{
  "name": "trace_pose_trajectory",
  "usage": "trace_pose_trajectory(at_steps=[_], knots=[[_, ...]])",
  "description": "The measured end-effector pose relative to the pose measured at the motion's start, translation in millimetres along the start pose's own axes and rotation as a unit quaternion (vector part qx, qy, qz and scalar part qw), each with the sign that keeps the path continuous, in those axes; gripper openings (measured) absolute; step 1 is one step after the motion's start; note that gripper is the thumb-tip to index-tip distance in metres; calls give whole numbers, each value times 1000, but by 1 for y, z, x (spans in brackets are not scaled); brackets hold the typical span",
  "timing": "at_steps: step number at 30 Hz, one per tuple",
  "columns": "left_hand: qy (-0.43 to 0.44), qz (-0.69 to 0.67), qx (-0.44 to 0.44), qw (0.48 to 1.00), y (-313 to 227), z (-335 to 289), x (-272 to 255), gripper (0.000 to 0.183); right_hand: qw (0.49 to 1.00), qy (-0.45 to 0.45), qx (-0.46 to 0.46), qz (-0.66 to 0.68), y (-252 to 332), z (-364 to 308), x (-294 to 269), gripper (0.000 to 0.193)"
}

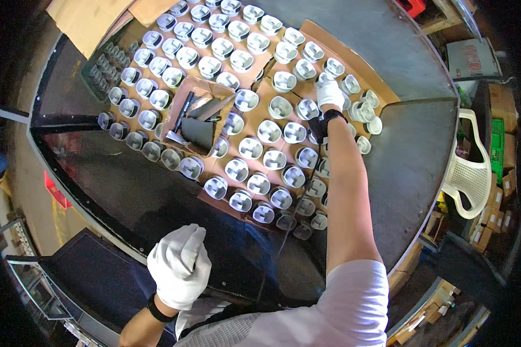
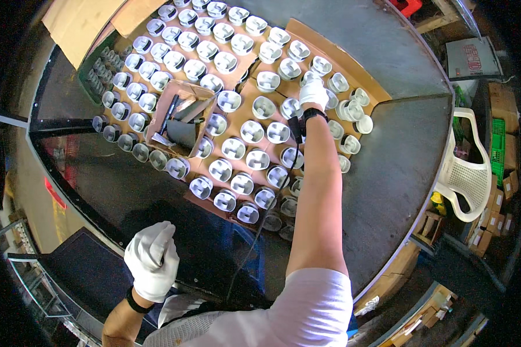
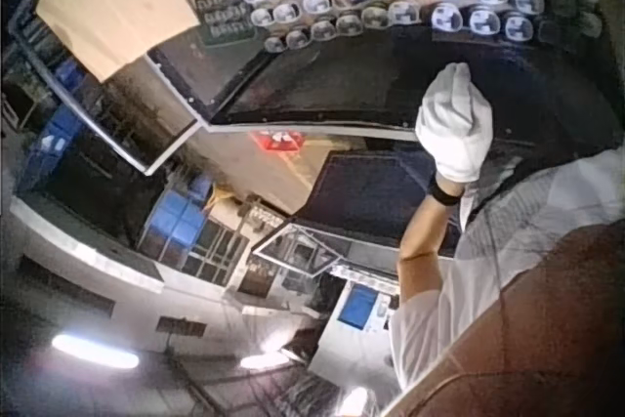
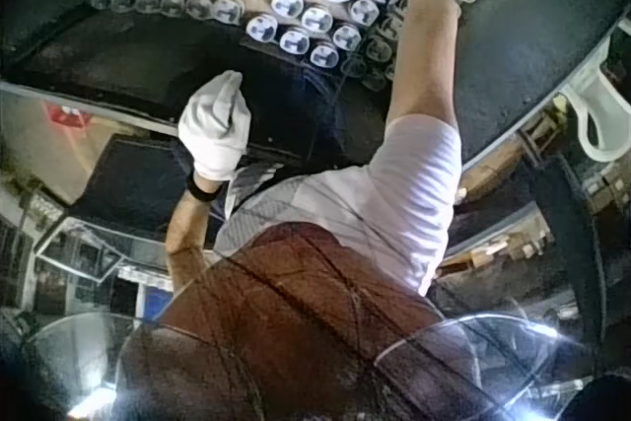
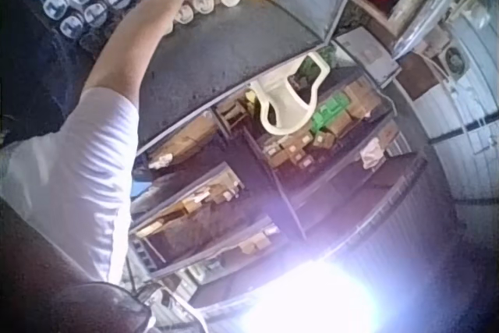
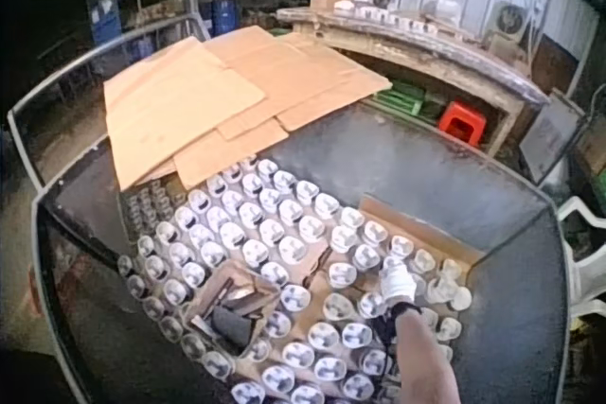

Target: Inspecting and sorting small white cylindrical parts in a large metal bin.

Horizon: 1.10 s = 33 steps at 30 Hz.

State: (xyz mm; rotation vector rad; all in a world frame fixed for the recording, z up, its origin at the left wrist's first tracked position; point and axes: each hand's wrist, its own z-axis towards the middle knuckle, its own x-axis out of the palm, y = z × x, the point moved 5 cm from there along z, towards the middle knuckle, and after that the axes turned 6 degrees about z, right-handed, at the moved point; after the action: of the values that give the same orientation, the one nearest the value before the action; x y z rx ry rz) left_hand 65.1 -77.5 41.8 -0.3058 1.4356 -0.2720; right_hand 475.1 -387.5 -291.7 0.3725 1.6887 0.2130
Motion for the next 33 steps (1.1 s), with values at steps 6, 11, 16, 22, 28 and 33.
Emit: trace_pose_trajectory(at_steps=[6, 11, 16, 22, 28, 33], knots=[[23, 7, -20, 1000, 2, 1, 3, 44, 999, 18, 41, 9, -4, 8, 16, 27], [40, 10, -22, 999, 4, 3, 5, 45, 986, -32, 72, 147, -12, 9, 19, 21], [46, 11, -29, 998, 4, 4, 5, 43, 980, -42, 65, 182, 1, -1, 14, 20], [29, 10, -28, 999, 3, 0, 2, 43, 956, -178, 7, 233, 3, -29, -8, 28], [-1, 5, -16, 1000, 4, -5, 1, 41, 961, -18, -150, 230, 10, -76, -25, 26], [-37, 25, -7, 999, 5, -13, 0, 34, 950, 52, -273, 139, 91, -173, -81, 30]])
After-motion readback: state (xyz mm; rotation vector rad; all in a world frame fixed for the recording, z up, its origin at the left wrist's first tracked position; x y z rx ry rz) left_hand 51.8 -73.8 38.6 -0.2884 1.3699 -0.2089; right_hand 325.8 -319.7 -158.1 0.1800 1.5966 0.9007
